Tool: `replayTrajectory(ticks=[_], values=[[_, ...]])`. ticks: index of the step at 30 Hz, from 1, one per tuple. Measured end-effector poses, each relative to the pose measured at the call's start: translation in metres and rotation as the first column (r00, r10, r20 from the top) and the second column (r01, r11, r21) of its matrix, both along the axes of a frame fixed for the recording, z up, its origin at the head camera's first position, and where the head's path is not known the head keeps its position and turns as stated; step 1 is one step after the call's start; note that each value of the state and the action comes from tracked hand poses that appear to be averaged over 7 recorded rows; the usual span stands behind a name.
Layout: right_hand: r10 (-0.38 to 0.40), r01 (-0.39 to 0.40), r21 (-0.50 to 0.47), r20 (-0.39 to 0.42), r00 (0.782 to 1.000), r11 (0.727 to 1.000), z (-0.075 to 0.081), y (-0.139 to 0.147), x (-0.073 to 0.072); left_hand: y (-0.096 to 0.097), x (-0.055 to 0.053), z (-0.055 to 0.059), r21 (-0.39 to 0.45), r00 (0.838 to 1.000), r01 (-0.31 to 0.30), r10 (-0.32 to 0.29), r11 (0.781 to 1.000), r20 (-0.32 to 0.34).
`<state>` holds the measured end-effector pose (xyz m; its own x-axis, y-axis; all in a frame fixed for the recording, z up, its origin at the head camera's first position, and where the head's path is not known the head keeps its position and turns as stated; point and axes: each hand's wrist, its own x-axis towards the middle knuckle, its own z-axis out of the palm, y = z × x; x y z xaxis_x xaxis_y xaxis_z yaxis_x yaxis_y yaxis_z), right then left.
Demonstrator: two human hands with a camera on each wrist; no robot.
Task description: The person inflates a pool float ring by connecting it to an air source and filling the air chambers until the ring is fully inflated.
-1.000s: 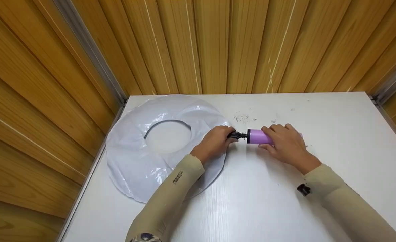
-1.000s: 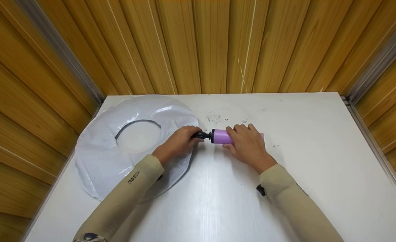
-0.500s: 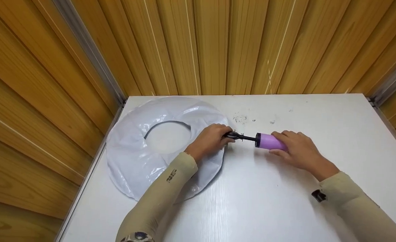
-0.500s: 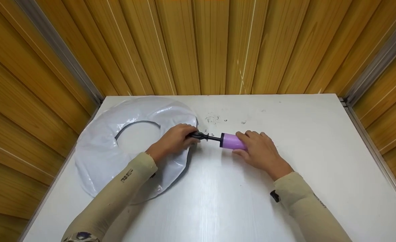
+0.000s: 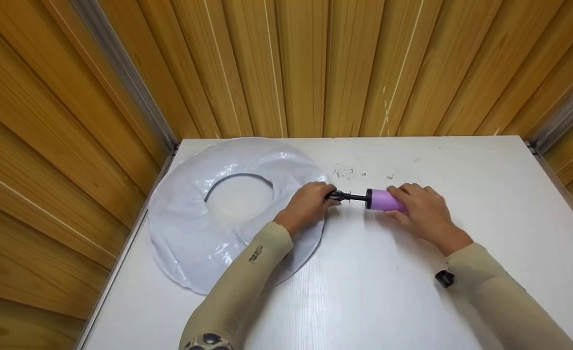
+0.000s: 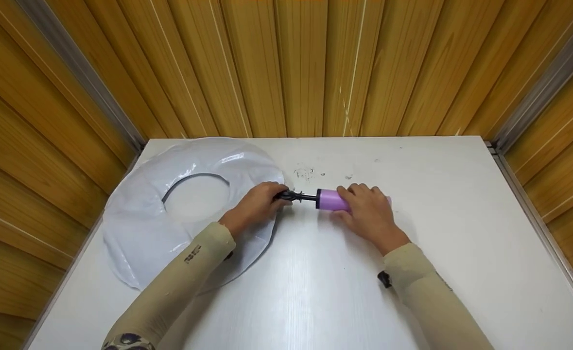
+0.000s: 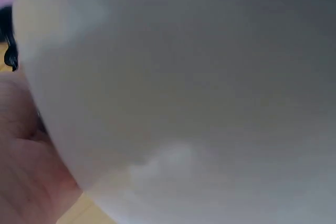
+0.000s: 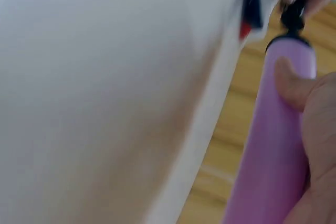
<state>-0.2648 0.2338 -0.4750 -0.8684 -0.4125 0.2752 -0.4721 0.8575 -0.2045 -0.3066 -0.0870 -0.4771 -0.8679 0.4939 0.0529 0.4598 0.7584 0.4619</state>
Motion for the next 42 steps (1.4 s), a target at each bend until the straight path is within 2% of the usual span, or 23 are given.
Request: replayTrajectory(ticks=[3, 7, 10, 15, 20, 24, 27, 31, 33, 36, 39, 42], values=[[-0.011, 0.011, -0.010, -0.038, 0.999, 1.000, -0.003, -0.022, -0.002, 0.005, 0.004, 0.000, -0.023, 0.999, -0.016, 0.015, 1.000, -0.032], [-0.026, 0.026, -0.007, 0.000, 1.000, 1.000, -0.003, -0.036, -0.003, 0.008, 0.005, 0.005, -0.045, 0.998, -0.006, 0.003, 0.999, -0.056], [-0.004, 0.004, 0.003, 0.013, 1.000, 1.000, 0.002, -0.036, -0.001, 0.007, 0.007, 0.006, -0.041, 0.999, 0.021, -0.023, 0.999, -0.050], [0.025, -0.025, -0.006, 0.023, 0.999, 1.000, 0.012, -0.014, 0.002, 0.002, 0.004, 0.009, -0.005, 0.999, 0.040, -0.040, 0.999, -0.034], [0.000, 0.001, -0.021, 0.045, 0.999, 1.000, 0.018, 0.022, 0.001, -0.005, -0.006, 0.016, 0.014, 0.997, 0.069, -0.068, 0.998, -0.040], [-0.053, 0.055, -0.019, 0.078, 0.996, 0.998, 0.019, 0.049, 0.002, -0.018, -0.010, 0.018, 0.020, 1.000, 0.017, -0.016, 1.000, -0.026], [-0.064, 0.066, -0.020, 0.086, 0.994, 0.998, 0.015, 0.057, 0.001, -0.025, -0.010, 0.017, 0.035, 1.000, -0.018, 0.018, 0.999, -0.006], [-0.036, 0.038, -0.051, 0.041, 0.999, 0.998, 0.006, 0.032, 0.000, -0.015, -0.002, 0.016, 0.026, 1.000, 0.004, -0.005, 1.000, 0.009], [-0.031, 0.032, -0.069, 0.006, 0.999, 0.997, 0.008, 0.011, -0.004, -0.007, -0.001, 0.020, 0.024, 1.000, 0.018, -0.018, 1.000, 0.000], [-0.042, 0.039, -0.077, -0.041, 0.998, 0.996, 0.018, -0.016, -0.009, 0.003, -0.002, 0.025, 0.017, 0.998, 0.029, -0.028, 0.999, -0.047], [-0.052, 0.050, -0.062, -0.027, 0.998, 0.997, 0.025, -0.032, -0.014, 0.006, -0.004, 0.026, 0.017, 0.997, 0.019, -0.018, 1.000, -0.070], [-0.035, 0.036, -0.033, 0.015, 0.999, 0.999, 0.026, -0.039, -0.015, 0.005, -0.003, 0.022, 0.005, 0.998, 0.024, -0.023, 1.000, -0.065]])
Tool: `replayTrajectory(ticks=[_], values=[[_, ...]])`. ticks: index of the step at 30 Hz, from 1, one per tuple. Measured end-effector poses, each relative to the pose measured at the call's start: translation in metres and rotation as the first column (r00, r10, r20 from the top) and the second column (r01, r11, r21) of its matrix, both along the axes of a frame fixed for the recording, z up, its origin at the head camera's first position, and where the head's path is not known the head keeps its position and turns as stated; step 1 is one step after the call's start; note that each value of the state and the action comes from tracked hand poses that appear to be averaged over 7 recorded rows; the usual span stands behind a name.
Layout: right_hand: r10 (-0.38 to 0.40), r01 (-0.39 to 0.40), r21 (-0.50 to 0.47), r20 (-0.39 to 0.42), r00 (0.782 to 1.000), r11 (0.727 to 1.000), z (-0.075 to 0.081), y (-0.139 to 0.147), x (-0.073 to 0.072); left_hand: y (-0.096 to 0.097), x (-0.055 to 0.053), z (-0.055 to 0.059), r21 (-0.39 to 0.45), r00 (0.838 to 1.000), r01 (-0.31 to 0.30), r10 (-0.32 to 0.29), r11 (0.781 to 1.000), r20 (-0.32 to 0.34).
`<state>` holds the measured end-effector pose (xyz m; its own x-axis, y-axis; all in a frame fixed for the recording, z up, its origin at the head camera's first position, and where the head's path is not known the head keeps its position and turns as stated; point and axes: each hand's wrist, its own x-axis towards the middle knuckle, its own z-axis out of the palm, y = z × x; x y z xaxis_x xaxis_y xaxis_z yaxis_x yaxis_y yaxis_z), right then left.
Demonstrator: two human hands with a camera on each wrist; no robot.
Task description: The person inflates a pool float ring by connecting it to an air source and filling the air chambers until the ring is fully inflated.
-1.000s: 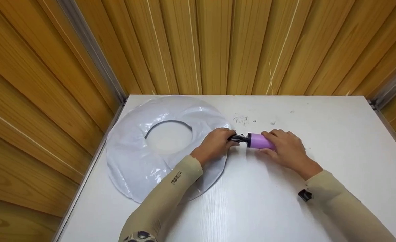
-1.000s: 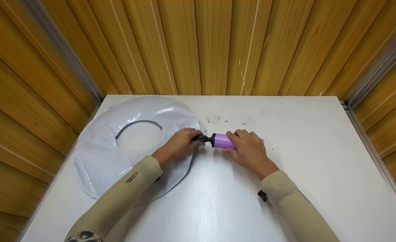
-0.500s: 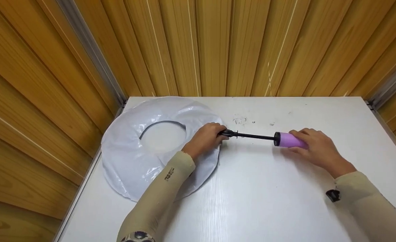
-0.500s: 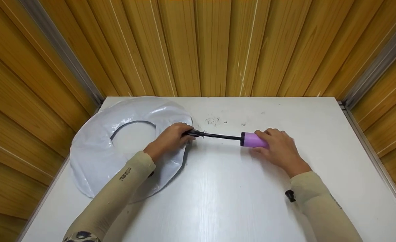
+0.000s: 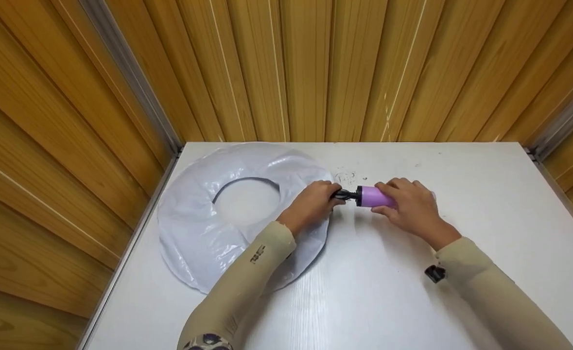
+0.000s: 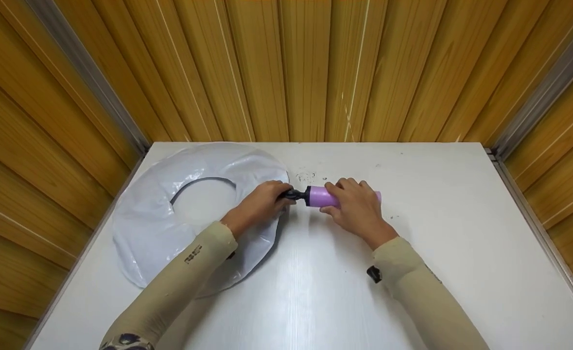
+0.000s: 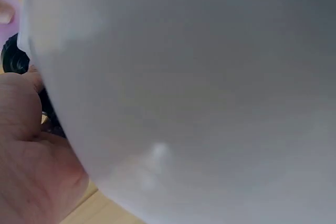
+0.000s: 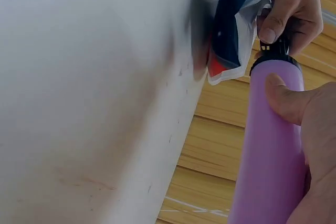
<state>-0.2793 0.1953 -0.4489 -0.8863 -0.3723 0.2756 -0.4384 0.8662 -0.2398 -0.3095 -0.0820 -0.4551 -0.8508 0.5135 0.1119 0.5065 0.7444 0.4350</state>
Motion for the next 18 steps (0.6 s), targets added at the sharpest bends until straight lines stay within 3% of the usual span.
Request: replayTrajectory(ticks=[6, 11, 15, 18], values=[[0.034, -0.035, 0.031, 0.024, 0.999, 0.999, -0.003, 0.015, 0.007, -0.010, 0.007, -0.006, -0.005, 1.000, -0.008, 0.008, 1.000, 0.008], [0.015, -0.015, 0.015, 0.019, 1.000, 1.000, -0.004, 0.045, 0.009, -0.017, -0.001, -0.004, -0.005, 1.000, 0.012, -0.012, 1.000, 0.014], [-0.034, 0.034, -0.009, 0.030, 0.999, 0.999, -0.009, 0.074, 0.008, -0.029, -0.007, -0.004, 0.019, 1.000, -0.020, 0.019, 1.000, 0.020], [-0.044, 0.045, -0.021, 0.040, 0.998, 0.999, -0.018, 0.083, 0.009, -0.035, -0.006, -0.008, 0.019, 0.998, -0.045, 0.044, 0.999, 0.034]])
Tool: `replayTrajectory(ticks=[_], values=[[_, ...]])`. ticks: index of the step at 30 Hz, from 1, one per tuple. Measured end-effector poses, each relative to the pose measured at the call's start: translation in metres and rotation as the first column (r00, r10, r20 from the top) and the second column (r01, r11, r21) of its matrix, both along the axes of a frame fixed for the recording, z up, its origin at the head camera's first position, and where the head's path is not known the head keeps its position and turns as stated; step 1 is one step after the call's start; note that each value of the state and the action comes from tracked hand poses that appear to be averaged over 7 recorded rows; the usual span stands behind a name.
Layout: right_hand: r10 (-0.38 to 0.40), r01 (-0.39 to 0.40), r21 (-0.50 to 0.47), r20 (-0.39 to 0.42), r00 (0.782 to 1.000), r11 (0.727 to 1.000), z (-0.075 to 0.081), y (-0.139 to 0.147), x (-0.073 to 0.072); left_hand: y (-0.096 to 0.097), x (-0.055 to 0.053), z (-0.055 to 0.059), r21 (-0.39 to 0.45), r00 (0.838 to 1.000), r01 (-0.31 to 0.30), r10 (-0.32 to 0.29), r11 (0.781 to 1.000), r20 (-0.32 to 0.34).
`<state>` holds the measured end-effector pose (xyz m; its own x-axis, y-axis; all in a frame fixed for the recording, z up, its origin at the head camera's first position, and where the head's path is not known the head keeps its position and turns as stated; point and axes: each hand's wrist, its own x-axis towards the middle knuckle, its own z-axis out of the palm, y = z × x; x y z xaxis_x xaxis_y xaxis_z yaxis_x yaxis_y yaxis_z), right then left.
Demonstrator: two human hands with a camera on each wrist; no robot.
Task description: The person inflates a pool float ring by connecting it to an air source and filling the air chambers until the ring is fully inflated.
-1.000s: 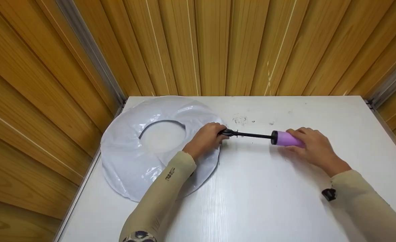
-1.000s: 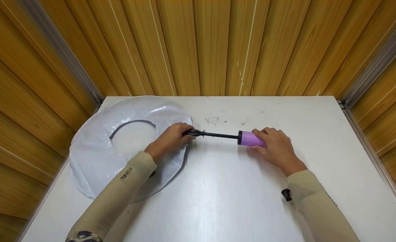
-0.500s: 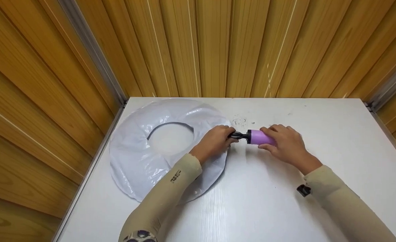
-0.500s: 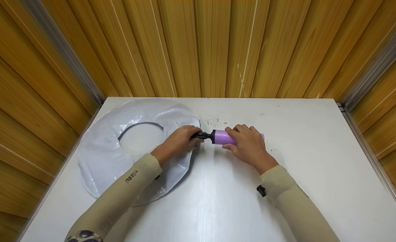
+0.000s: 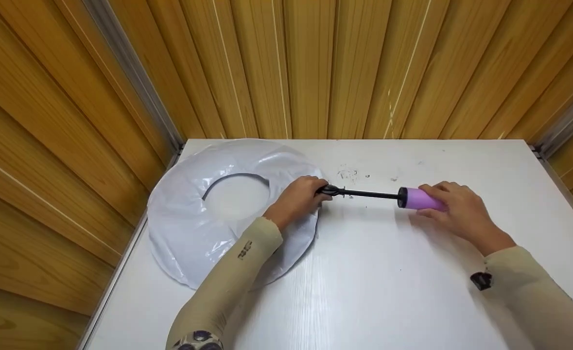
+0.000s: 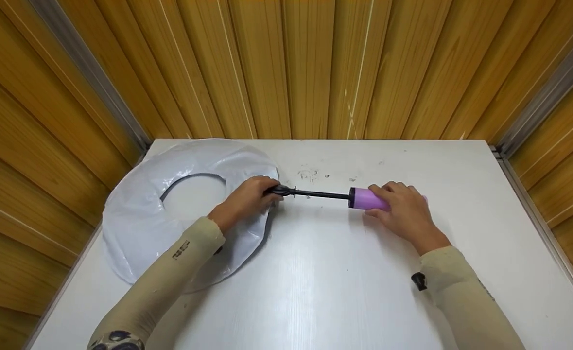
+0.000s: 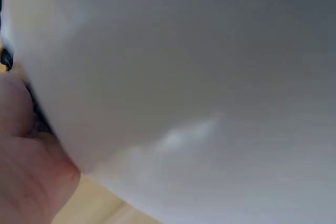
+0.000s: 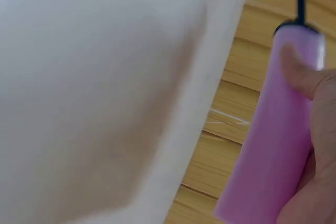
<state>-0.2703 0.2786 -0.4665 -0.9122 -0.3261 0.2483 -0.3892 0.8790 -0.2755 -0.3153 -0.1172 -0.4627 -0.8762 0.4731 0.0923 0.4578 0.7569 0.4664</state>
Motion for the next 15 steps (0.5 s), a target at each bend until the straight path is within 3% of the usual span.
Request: replayTrajectory(ticks=[6, 11, 15], values=[[0.040, -0.040, -0.027, -0.018, 0.999, 0.999, -0.014, -0.038, 0.004, 0.013, 0.009, -0.008, -0.019, 0.998, 0.031, -0.030, 0.999, 0.059], [0.028, -0.028, -0.028, -0.017, 0.999, 0.999, -0.004, -0.080, 0.004, 0.030, 0.011, -0.004, -0.045, 0.998, 0.064, -0.063, 0.997, 0.015], [0.030, -0.030, -0.001, -0.035, 0.999, 1.000, 0.005, -0.091, 0.001, 0.031, 0.012, 0.001, -0.047, 0.998, 0.065, -0.065, 0.997, 0.006]])
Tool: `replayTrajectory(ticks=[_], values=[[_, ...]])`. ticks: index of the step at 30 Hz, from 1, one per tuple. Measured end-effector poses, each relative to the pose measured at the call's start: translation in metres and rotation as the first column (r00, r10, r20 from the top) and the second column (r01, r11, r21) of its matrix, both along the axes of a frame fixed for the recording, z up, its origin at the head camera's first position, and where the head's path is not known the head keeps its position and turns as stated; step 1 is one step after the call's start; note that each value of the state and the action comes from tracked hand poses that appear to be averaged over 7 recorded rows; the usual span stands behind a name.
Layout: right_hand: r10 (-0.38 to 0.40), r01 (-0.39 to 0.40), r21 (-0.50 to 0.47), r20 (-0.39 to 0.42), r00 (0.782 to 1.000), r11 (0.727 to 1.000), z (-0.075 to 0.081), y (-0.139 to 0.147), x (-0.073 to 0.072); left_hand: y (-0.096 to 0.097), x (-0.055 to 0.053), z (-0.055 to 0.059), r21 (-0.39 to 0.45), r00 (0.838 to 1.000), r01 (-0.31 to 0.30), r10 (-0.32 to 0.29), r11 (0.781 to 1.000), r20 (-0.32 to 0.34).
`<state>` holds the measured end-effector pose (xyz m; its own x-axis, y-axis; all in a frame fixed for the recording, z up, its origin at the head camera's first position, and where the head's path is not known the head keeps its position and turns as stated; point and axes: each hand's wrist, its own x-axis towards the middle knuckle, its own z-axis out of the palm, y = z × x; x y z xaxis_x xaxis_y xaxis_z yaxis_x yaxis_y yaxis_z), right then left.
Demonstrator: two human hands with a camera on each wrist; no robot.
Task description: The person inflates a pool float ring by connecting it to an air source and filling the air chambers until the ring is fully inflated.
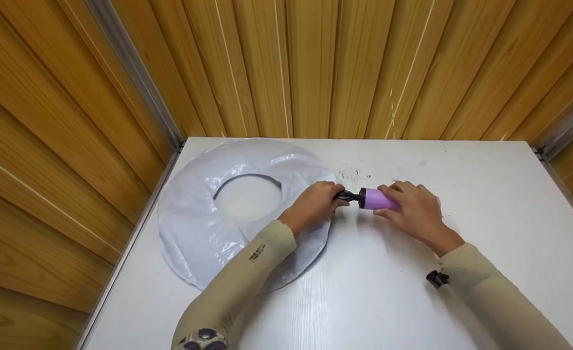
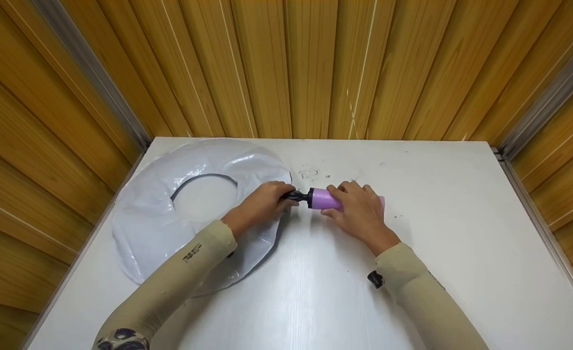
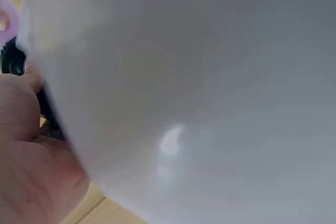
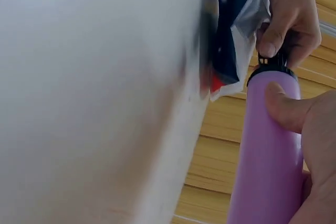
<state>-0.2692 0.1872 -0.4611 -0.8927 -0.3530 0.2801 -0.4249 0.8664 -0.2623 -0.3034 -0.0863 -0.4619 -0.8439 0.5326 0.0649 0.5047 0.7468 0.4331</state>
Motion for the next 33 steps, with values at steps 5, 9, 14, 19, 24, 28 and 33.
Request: replayTrajectory(ticks=[5, 9, 14, 19, 24, 28, 33], values=[[0.038, -0.038, 0.018, -0.002, 0.999, 0.999, 0.006, 0.008, -0.004, -0.007, -0.002, -0.001, 0.015, 1.000, -0.018, 0.018, 1.000, -0.015], [0.030, -0.030, 0.018, 0.019, 0.999, 0.999, 0.004, 0.029, -0.007, -0.010, -0.009, -0.003, 0.016, 1.000, -0.016, 0.017, 1.000, -0.025], [0.001, -0.001, 0.000, 0.026, 1.000, 1.000, -0.001, 0.065, -0.010, -0.021, -0.015, -0.004, -0.003, 0.998, -0.055, 0.055, 0.999, -0.012], [-0.014, 0.015, -0.014, 0.051, 0.999, 1.000, -0.006, 0.092, -0.012, -0.033, -0.016, -0.006, -0.002, 0.997, -0.077, 0.077, 0.997, 0.002], [-0.010, 0.011, -0.020, 0.044, 0.999, 1.000, -0.012, 0.071, -0.003, -0.020, -0.009, -0.006, -0.001, 0.997, -0.067, 0.067, 0.998, 0.036], [-0.005, 0.005, -0.020, -0.006, 1.000, 1.000, -0.005, 0.034, 0.001, -0.005, -0.004, -0.001, 0.002, 1.000, -0.019, 0.019, 1.000, 0.007], [-0.027, 0.027, -0.011, -0.004, 1.000, 1.000, 0.003, 0.003, -0.001, 0.000, -0.002, 0.003, -0.023, 0.998, -0.028, 0.027, 0.999, -0.050]])
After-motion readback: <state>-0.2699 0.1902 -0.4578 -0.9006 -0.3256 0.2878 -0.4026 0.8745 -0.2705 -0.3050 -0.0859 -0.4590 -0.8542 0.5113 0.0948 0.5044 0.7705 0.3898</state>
